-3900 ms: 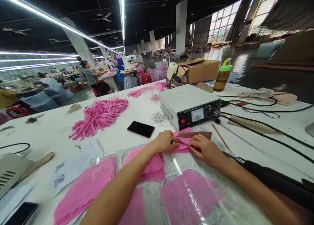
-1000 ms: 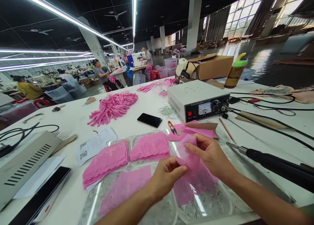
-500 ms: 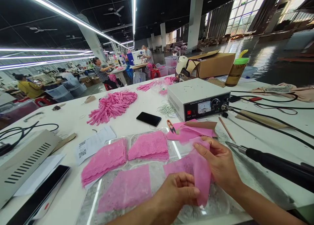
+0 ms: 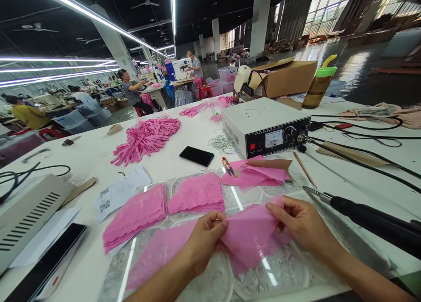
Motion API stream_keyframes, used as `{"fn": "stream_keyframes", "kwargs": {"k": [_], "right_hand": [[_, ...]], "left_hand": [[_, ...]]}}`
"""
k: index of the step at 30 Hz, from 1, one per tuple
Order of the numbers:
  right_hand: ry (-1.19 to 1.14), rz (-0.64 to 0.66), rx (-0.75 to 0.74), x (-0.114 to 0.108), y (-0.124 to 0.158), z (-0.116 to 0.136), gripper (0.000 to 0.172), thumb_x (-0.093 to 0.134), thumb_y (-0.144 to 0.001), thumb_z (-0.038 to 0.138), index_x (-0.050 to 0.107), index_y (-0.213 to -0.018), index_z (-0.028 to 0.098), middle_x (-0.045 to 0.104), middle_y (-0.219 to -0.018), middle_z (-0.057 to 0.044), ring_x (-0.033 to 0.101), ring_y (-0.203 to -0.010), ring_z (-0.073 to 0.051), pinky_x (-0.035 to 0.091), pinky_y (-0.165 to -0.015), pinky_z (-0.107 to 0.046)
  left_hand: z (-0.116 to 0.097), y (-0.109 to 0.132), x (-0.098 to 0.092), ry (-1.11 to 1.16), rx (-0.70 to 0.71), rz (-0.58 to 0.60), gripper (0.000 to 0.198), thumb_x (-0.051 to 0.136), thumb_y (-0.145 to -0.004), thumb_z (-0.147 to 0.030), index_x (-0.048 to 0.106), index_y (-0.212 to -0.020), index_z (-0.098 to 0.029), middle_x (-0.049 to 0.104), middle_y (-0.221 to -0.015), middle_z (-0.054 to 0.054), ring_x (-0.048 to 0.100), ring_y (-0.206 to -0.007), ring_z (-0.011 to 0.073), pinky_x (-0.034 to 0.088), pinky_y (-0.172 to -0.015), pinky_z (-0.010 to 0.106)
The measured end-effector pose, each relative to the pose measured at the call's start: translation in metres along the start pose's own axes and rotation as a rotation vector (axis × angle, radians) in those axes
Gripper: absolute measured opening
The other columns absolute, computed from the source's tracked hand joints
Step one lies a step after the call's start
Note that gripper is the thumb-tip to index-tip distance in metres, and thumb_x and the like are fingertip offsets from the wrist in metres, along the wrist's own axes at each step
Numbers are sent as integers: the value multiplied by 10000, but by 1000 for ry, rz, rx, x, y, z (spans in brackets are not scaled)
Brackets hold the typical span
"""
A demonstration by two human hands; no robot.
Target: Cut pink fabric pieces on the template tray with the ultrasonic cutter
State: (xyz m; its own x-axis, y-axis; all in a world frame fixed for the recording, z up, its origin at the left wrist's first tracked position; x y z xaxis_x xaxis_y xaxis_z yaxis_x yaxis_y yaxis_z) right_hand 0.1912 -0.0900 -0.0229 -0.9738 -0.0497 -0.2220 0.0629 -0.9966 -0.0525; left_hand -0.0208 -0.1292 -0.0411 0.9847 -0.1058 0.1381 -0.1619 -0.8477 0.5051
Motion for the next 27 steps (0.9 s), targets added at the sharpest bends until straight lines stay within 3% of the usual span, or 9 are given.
{"fn": "stream_keyframes", "kwargs": {"k": [4, 7, 12, 15, 18, 21, 24, 27], "right_hand": [[145, 45, 67, -3, 1, -29, 537, 572, -796, 588, 361, -478, 211, 324, -451, 38, 323, -420, -114, 259, -407, -251], [226, 58, 89, -7, 4, -40, 542, 530, -810, 590, 317, -489, 209, 260, -482, 42, 263, -456, -113, 217, -438, -261], [325, 102, 66, -13, 10, -36, 489, 506, -837, 558, 419, -512, 204, 344, -531, 22, 326, -496, -135, 244, -464, -274], [409, 144, -18, -12, 14, -21, 450, 477, -876, 507, 499, -543, 205, 445, -571, 1, 413, -520, -151, 319, -481, -274], [451, 166, -68, -11, 18, -11, 433, 461, -898, 479, 526, -569, 206, 481, -593, -8, 456, -536, -157, 357, -487, -269], [497, 104, -98, -13, 21, -9, 427, 440, -901, 469, 503, -568, 210, 462, -575, -1, 444, -511, -151, 351, -470, -268], [556, 78, -89, -16, 24, -13, 419, 460, -890, 462, 451, -552, 213, 424, -550, 12, 418, -485, -143, 339, -453, -264], [532, 143, -69, -18, 30, -13, 427, 462, -922, 452, 451, -569, 211, 443, -582, 10, 456, -521, -148, 379, -486, -254]], "left_hand": [[0, -14, -9, -176, -23, 8, 455, 721, -617, -522, 491, -812, -180, 478, -544, -90, 572, -392, 143, 404, -379, 223], [-10, -17, -14, -307, 25, -15, 286, 683, -691, -379, 551, -828, -166, 504, -549, -88, 516, -332, 102, 296, -341, 189], [-25, -18, -16, -401, 134, -60, 127, 634, -722, -201, 608, -832, -142, 480, -514, -83, 421, -445, 55, 278, -449, 173], [-26, -17, -12, -375, 162, -59, 191, 626, -744, -255, 589, -889, -136, 455, -526, -86, 427, -492, 65, 298, -482, 176], [-24, -14, -9, -314, 180, -68, 321, 596, -785, -416, 547, -959, -151, 452, -604, -82, 522, -513, 83, 381, -499, 194], [-12, -16, -6, -199, 94, -26, 480, 592, -759, -578, 484, -1005, -180, 488, -676, -75, 600, -455, 123, 442, -426, 228], [-2, -18, -4, -156, 7, 18, 534, 641, -706, -608, 455, -976, -187, 504, -647, -77, 587, -381, 136, 396, -326, 209], [-7, -13, -5, -162, 22, 23, 516, 634, -721, -592, 461, -983, -181, 480, -567, -93, 578, -380, 126, 392, -336, 183]]}}
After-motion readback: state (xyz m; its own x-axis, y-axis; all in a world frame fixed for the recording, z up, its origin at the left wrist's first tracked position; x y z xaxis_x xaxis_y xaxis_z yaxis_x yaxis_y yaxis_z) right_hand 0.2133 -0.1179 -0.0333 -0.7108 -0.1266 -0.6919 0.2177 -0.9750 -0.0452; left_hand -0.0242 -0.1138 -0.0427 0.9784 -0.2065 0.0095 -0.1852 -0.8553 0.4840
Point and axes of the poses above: each hand's wrist, its own y-axis away from the middle knuckle, its own x-axis out of the palm, z = x × y, the point moved 6 cm from there along -y, towards the middle knuckle
